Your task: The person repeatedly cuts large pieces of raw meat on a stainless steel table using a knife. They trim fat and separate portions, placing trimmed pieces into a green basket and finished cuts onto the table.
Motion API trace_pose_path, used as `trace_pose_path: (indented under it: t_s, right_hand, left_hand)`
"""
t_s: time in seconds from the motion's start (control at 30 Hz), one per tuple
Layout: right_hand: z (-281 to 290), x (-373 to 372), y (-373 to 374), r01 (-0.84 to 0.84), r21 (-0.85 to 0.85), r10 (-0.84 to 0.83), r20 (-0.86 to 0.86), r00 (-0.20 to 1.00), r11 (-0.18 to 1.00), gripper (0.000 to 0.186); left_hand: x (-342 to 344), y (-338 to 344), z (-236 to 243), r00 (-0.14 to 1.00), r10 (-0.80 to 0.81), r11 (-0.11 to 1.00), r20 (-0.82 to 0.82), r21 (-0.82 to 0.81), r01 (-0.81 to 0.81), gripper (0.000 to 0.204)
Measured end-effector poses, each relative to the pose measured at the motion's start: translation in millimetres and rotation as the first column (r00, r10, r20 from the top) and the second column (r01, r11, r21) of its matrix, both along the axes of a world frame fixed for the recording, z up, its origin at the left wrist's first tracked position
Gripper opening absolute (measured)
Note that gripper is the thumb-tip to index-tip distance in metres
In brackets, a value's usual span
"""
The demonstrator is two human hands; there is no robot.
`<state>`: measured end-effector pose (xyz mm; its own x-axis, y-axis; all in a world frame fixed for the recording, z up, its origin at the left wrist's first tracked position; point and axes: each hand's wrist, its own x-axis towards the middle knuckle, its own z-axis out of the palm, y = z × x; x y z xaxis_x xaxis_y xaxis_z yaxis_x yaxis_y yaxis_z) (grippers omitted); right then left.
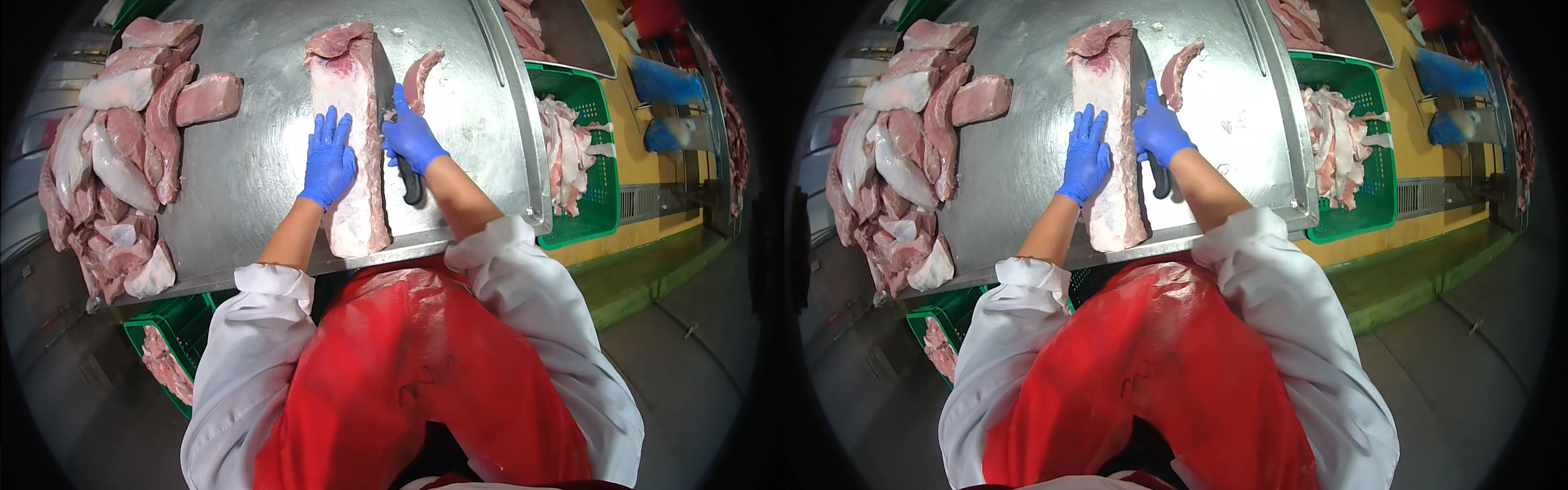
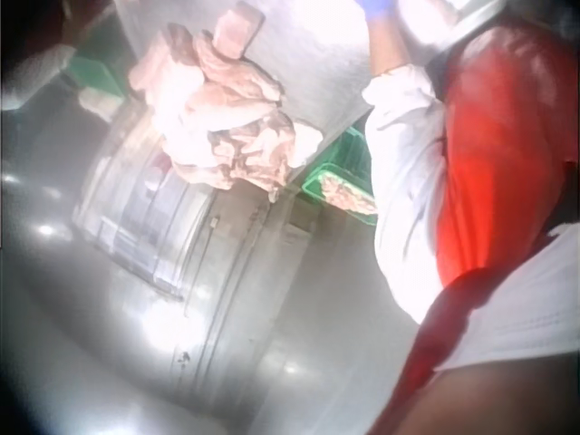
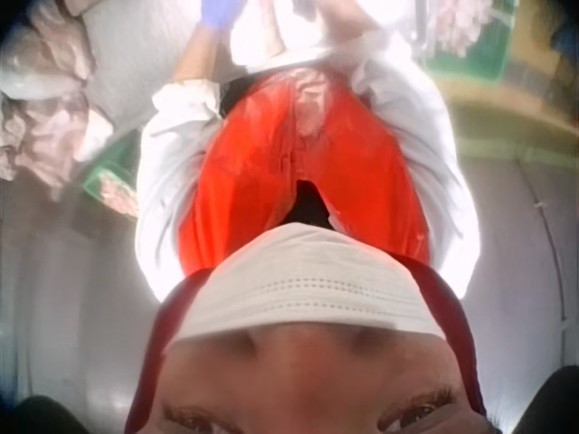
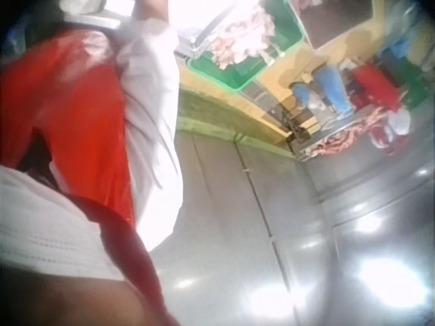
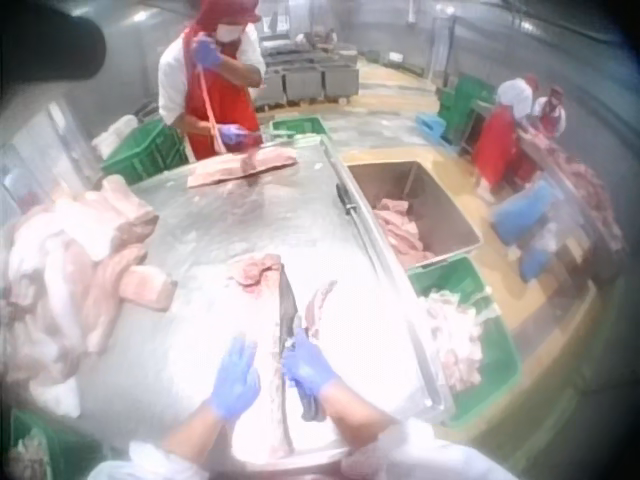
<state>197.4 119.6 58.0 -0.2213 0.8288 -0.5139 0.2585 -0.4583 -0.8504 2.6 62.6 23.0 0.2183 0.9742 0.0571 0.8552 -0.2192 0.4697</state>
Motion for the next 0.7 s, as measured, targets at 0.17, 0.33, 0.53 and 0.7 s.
trace_pose_path:
  t_s: [0.17, 0.33, 0.53, 0.7]
  right_hand:
    - [28.5, -31.6, 15.0, -0.026, -0.09, 0.049, 0.267, 0.963, 0.996, 0.088]
    - [-4.3, -32.5, -42.3, -0.286, 0.02, 0.232, 0.534, 0.813, 0.958, 0.096]
    - [5.0, -34.7, -7.7, -0.251, 0.026, 0.186, 0.598, 0.78, 0.968, 0.087]
    - [-13.9, -20.1, -25.3, -0.364, 0.04, 0.269, 0.602, 0.752, 0.93, 0.088]
  left_hand:
    - [7.6, -6.2, -4.6, 0.999, 0.033, 0.998, 0.028, 0.043, -0.034, 0.063]
    - [10.1, -10.4, -11.2, 0.996, 0.072, 0.996, 0.052, 0.052, -0.075, 0.064]
    - [21.1, 6.8, -3.3, 0.997, 0.05, 0.995, -0.05, 0.086, -0.046, 0.064]
    - [24.3, 26.2, -16.7, 0.982, 0.186, 0.979, -0.035, 0.086, -0.182, 0.063]
